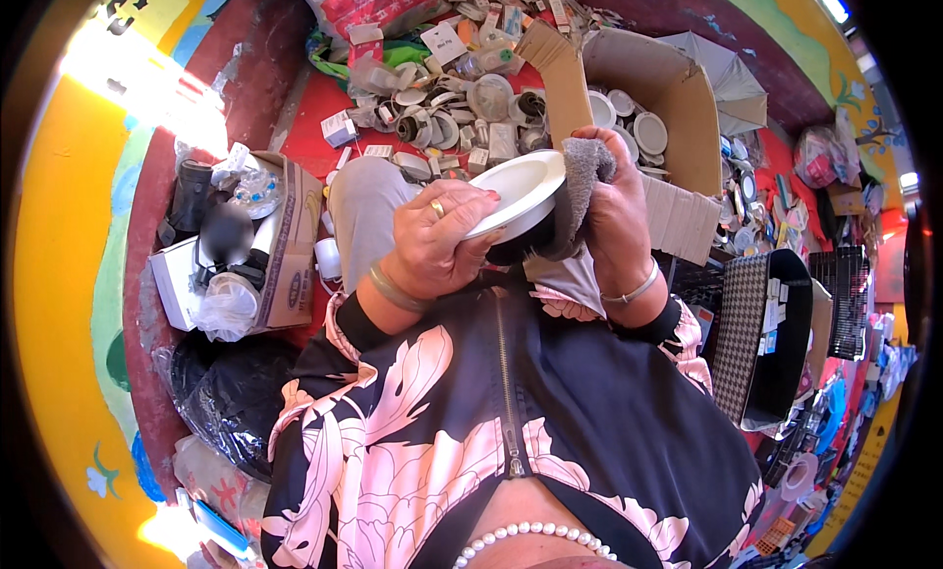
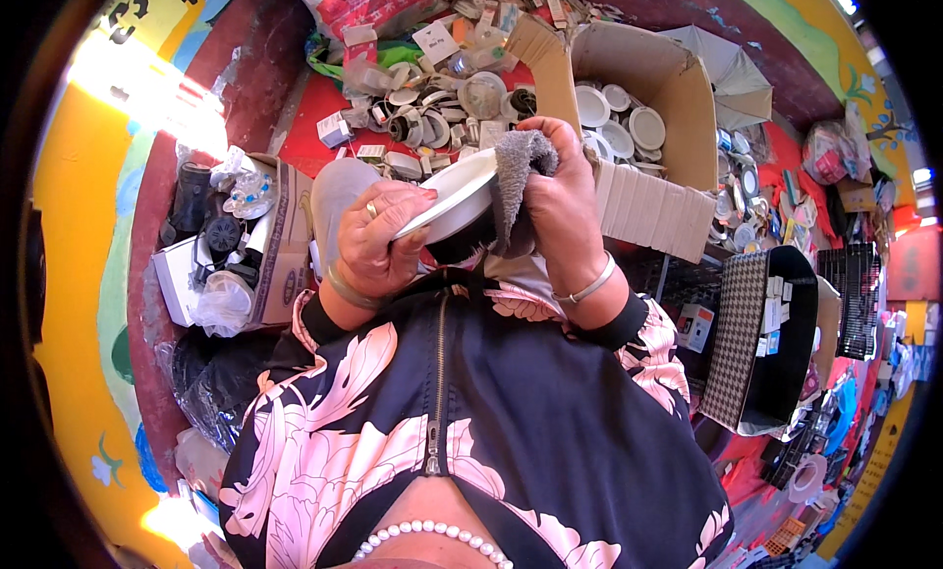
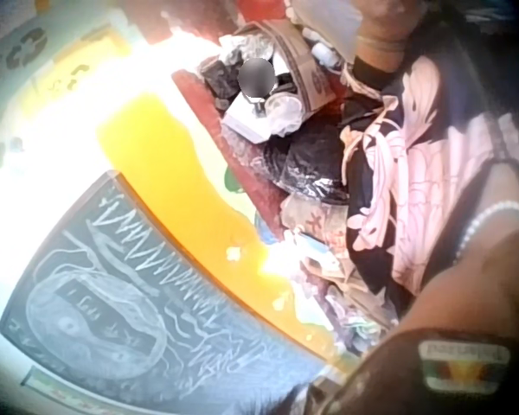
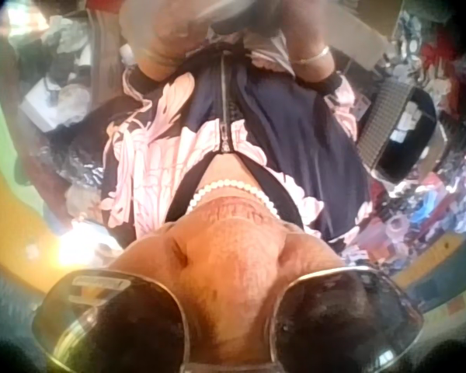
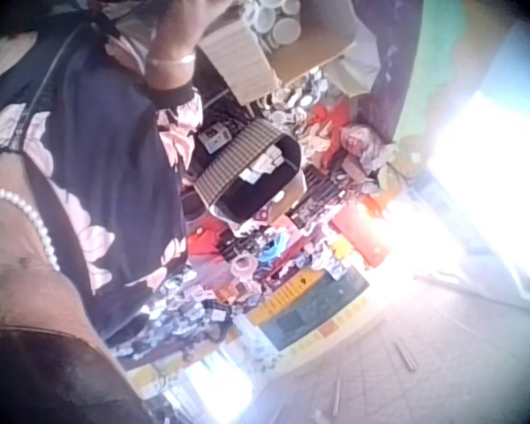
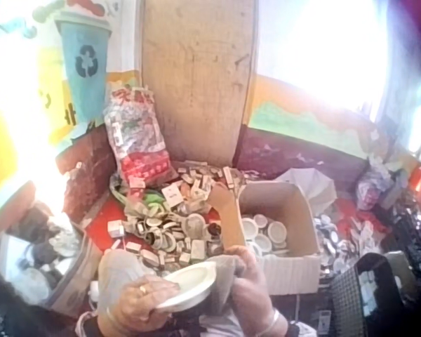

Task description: The person cleans a white circular light fixture with a cloth, wiping the front lens and the rear heat sink area.

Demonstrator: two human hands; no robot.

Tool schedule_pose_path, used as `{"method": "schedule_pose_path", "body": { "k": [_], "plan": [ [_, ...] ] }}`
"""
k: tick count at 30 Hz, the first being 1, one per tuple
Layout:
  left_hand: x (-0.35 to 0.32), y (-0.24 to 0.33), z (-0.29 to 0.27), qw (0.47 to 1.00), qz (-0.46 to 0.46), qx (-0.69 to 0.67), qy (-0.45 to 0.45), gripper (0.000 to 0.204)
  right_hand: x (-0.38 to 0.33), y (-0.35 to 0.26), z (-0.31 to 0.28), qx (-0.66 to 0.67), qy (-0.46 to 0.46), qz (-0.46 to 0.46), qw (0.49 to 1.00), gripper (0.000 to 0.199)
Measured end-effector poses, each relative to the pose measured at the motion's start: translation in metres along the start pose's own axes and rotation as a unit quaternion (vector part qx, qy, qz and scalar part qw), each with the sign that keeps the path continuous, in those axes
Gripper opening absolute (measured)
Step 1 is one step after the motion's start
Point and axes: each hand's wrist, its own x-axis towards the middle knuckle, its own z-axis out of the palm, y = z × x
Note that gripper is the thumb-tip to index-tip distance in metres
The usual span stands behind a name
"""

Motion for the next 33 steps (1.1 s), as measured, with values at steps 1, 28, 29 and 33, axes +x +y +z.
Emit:
{"method": "schedule_pose_path", "body": {
  "k": [1, 28, 29, 33],
  "plan": [
    [-0.001, 0.000, 0.001, 1.000, -0.001, 0.000, 0.005, 0.020, 0.000, -0.001, 0.000, -0.004, -0.003, 0.001, 1.000, 0.035],
    [0.006, 0.013, -0.004, 0.998, 0.011, 0.034, -0.042, 0.019, 0.006, -0.001, -0.002, 0.136, -0.019, 0.111, 0.984, 0.037],
    [0.005, 0.012, -0.004, 0.999, 0.010, 0.033, -0.033, 0.019, 0.005, -0.005, 0.000, 0.134, -0.016, 0.114, 0.984, 0.038],
    [0.005, 0.010, -0.004, 0.999, 0.004, 0.035, -0.025, 0.018, 0.006, -0.011, 0.002, 0.141, -0.015, 0.123, 0.982, 0.039]
  ]
}}
